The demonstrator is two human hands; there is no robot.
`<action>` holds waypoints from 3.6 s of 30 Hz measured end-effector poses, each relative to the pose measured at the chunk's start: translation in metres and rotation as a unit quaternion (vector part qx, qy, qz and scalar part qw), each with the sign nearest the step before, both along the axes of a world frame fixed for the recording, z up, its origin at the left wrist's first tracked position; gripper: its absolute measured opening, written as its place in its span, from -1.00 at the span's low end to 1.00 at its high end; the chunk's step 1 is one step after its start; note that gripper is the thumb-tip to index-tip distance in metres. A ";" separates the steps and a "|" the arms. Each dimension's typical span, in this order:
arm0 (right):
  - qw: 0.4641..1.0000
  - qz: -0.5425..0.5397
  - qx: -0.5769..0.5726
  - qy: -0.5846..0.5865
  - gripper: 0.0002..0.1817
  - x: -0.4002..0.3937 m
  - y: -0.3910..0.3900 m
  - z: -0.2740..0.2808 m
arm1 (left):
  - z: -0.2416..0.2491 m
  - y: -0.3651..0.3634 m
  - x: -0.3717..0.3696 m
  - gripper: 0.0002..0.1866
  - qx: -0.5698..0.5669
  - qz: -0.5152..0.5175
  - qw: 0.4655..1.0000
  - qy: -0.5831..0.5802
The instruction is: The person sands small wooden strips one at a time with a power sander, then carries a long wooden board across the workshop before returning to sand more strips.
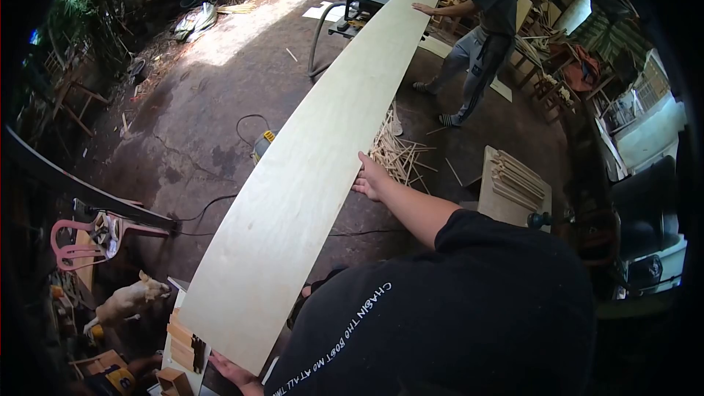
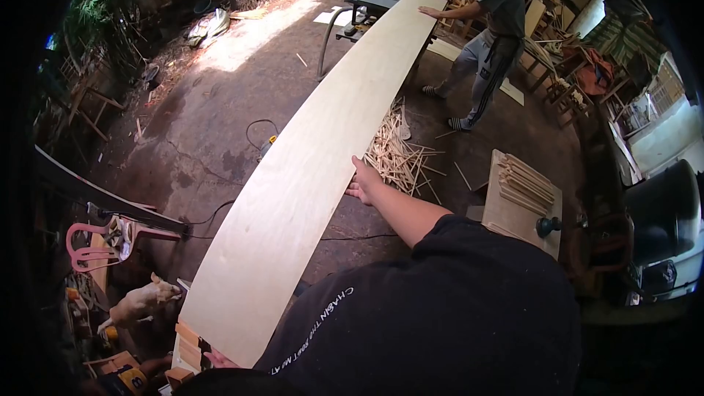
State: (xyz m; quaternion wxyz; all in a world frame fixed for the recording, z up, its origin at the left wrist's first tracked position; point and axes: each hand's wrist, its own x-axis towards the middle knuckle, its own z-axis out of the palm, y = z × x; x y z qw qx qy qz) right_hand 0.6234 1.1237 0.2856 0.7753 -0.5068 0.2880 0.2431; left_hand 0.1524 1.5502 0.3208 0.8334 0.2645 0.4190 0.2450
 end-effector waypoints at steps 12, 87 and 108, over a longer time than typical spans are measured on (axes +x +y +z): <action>1.000 0.008 0.005 0.011 -0.11 0.011 0.019 0.016 | -0.023 0.046 -0.012 0.11 0.060 -0.202 0.956 -0.203; 1.000 -0.020 0.013 -0.004 0.00 0.079 0.144 0.017 | -0.017 0.184 0.074 0.42 -0.045 -0.287 0.932 -0.215; 0.997 -0.068 -0.023 -0.012 -0.27 0.121 0.193 -0.019 | -0.019 0.235 0.112 0.34 -0.014 -0.330 0.920 -0.209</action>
